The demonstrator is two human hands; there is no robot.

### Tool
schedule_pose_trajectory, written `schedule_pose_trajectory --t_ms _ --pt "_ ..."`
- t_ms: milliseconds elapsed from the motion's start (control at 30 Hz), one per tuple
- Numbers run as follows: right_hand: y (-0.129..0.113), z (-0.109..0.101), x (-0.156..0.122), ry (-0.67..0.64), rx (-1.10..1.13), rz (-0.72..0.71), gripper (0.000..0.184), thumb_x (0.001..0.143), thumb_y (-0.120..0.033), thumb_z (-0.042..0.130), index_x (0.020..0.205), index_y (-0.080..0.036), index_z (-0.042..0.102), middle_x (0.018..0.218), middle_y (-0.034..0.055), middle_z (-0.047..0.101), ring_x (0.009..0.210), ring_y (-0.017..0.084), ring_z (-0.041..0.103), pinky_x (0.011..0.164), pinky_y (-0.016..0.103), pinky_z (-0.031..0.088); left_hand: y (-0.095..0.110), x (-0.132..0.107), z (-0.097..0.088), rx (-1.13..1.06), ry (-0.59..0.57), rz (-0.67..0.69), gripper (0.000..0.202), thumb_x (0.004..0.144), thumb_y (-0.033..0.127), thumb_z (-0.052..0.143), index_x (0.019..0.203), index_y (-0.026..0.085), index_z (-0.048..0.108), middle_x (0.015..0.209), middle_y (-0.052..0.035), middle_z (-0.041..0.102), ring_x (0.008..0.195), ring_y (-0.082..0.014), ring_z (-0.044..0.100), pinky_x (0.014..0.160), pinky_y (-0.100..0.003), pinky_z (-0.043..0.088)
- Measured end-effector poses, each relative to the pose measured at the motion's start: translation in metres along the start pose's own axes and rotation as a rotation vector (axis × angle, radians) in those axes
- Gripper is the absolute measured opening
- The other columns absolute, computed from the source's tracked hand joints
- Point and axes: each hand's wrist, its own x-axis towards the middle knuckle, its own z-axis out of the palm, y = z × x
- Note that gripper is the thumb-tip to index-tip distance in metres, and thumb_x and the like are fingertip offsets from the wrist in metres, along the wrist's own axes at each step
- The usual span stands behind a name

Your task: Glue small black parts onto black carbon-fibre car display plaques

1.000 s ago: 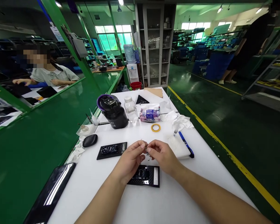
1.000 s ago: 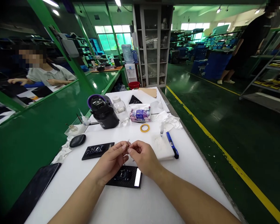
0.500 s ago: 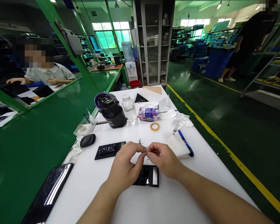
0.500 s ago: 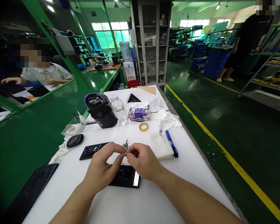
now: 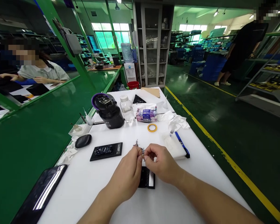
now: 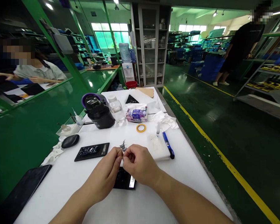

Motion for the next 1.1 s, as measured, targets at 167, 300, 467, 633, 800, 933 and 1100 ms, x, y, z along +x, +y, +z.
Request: schedule_pose_trajectory --t_ms 167,300,467,633,800,933,1100 --pt "-0.004 0.004 -0.004 0.116 -0.128 -0.136 0.012 0.075 -0.010 0.054 0.070 -0.021 0.051 0.070 -0.0025 0.054 0.065 0.013 0.050 0.062 0.026 0.042 0.002 -0.002 0.009 -0.061 0.051 -0.023 0.019 0.094 0.036 0.041 0.078 0.026 0.043 0.072 -0.0016 0.053 0.061 -0.0205 0.045 0.058 -0.033 0.032" --pt "-0.007 0.004 -0.007 0.134 -0.158 -0.142 0.012 0.074 -0.010 0.053 0.069 -0.021 0.051 0.069 -0.0024 0.054 0.065 0.013 0.050 0.061 0.027 0.042 0.003 -0.002 0.014 -0.144 0.052 -0.052 0.022 0.094 0.039 0.041 0.077 0.026 0.042 0.073 -0.0013 0.052 0.064 -0.0204 0.045 0.060 -0.032 0.033" --pt "-0.003 0.000 -0.003 0.042 0.139 0.149 0.006 0.073 -0.018 0.061 0.069 -0.020 0.057 0.066 -0.0030 0.055 0.063 0.013 0.049 0.058 0.026 0.039 0.003 0.000 0.015 -0.268 0.015 -0.149 0.031 0.094 0.050 0.040 0.075 0.025 0.041 0.073 0.0005 0.048 0.066 -0.0181 0.041 0.061 -0.030 0.034" --pt "0.005 -0.006 0.006 -0.081 0.511 0.385 0.012 0.072 -0.028 0.060 0.068 -0.018 0.057 0.059 -0.0037 0.050 0.054 0.011 0.047 0.055 0.027 0.042 0.002 0.001 0.007 -0.173 0.090 -0.034 0.024 0.095 0.044 0.041 0.084 0.024 0.049 0.076 0.0004 0.052 0.068 -0.0173 0.044 0.064 -0.030 0.038" --pt "0.006 -0.006 0.008 -0.089 0.675 0.425 0.015 0.070 -0.030 0.063 0.069 -0.017 0.055 0.061 -0.0036 0.050 0.053 0.010 0.048 0.055 0.026 0.040 0.002 0.002 -0.001 0.091 0.322 0.310 0.011 0.093 0.028 0.046 0.090 0.023 0.055 0.088 -0.0053 0.062 0.085 -0.0205 0.058 0.078 -0.033 0.045" --pt "0.005 -0.005 0.006 -0.103 0.710 0.429 0.014 0.069 -0.028 0.064 0.069 -0.017 0.056 0.060 -0.0033 0.051 0.053 0.010 0.048 0.054 0.025 0.039 0.002 0.003 0.000 0.199 0.389 0.465 0.005 0.090 0.021 0.055 0.087 0.023 0.059 0.085 -0.0054 0.068 0.084 -0.0206 0.062 0.079 -0.034 0.049" --pt "0.004 -0.005 0.006 -0.133 0.707 0.412 0.015 0.070 -0.030 0.063 0.069 -0.017 0.055 0.062 -0.0030 0.050 0.054 0.009 0.046 0.056 0.026 0.040 -0.002 0.005 0.004 0.209 0.383 0.514 0.008 0.091 0.018 0.056 0.087 0.021 0.062 0.083 -0.0050 0.070 0.081 -0.0190 0.063 0.075 -0.033 0.051"
